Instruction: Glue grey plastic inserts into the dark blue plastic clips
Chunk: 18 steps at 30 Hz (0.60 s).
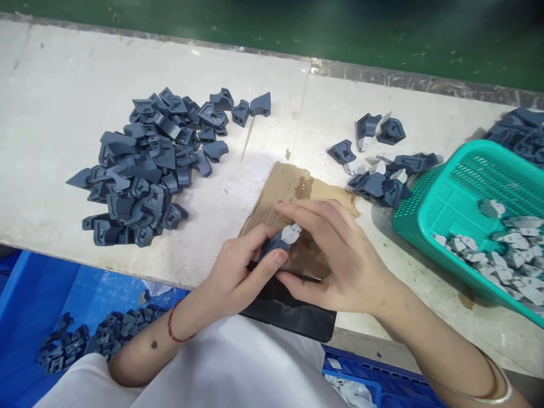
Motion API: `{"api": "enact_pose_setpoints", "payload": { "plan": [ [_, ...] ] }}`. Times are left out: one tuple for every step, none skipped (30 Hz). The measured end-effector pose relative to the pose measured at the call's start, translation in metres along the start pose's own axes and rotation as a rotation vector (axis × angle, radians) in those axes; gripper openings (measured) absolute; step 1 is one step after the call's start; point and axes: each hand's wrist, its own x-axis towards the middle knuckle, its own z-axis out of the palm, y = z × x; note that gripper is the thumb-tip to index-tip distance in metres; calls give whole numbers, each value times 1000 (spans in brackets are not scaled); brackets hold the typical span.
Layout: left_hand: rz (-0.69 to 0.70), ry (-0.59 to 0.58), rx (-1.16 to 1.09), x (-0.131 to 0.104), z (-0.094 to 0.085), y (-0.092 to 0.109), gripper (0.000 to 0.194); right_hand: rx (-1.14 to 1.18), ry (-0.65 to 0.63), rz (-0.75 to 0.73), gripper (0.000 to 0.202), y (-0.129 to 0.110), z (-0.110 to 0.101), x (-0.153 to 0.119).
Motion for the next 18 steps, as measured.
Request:
{"api": "enact_pose_setpoints", "payload": {
  "plan": [
    [2,6,16,0,0,0,37,-54,-2,7,61,-1,3,0],
    [12,12,30,0,1,0,36,-99,5,7,61,-2,5,-1],
    [26,21,36,1,2,0,34,-140,22,6,59,-3,8,-1],
    [39,28,38,2,2,0,31,-177,43,5,56,-4,10,-1],
    [46,33,40,3,3,1,29,-210,64,5,51,-4,12,-1],
    [46,38,46,3,4,1,27,-239,80,8,46,-5,14,-1],
    [41,38,53,4,4,2,26,-261,90,12,41,-5,15,-1],
    [36,38,60,5,4,2,26,-274,93,18,37,-5,16,-1],
    [34,37,67,5,4,3,25,-275,92,20,32,-5,16,-1],
    [37,36,73,5,4,3,25,-270,91,16,29,-5,16,-1],
    [46,35,76,6,4,3,24,-260,91,7,27,-4,15,0],
    [59,32,78,6,4,3,23,-252,94,-6,25,-4,15,0],
    [71,28,81,6,4,3,23,-246,96,-19,25,-4,15,0],
    [78,25,84,6,4,3,22,-243,98,-28,25,-3,14,-1],
    [77,20,87,6,4,2,22,-244,99,-31,26,-3,14,-1],
    [71,18,91,6,3,2,21,-245,98,-31,27,-2,15,-2],
    [61,18,95,6,3,2,21,-245,99,-32,29,-2,15,-2],
    [48,18,99,6,3,2,20,-247,101,-35,30,-2,15,-2]
  ]
}}
